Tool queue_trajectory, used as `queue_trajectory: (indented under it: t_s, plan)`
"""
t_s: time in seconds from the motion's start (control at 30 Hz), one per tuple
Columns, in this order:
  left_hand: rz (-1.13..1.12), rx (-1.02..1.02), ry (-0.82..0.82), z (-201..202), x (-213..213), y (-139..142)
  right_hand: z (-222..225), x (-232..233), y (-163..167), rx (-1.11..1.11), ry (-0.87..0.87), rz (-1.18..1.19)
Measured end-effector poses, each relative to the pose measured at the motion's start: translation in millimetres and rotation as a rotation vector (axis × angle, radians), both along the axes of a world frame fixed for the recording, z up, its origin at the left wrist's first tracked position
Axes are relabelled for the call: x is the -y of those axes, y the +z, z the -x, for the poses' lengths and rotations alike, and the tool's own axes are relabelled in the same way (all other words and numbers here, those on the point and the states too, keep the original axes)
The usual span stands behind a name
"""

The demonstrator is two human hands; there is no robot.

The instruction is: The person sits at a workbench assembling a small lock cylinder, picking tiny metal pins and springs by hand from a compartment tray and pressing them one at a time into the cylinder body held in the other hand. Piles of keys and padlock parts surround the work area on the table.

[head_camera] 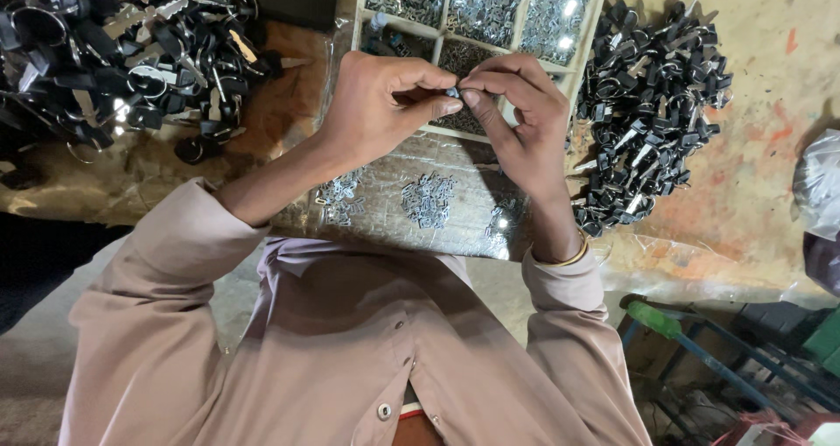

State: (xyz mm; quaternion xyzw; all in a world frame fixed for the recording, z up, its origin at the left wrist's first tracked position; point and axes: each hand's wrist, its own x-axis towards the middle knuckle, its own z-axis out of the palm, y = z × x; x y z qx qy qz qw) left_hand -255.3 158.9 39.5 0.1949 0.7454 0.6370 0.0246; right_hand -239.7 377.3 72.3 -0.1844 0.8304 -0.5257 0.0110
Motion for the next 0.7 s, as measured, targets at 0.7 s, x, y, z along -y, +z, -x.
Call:
queue_trajectory:
  t_s: [0.7]
  plan:
    - [-0.139, 0.036, -0.062, 8, 6, 0, 8, -4, -12, -0.385, 0.09, -0.125]
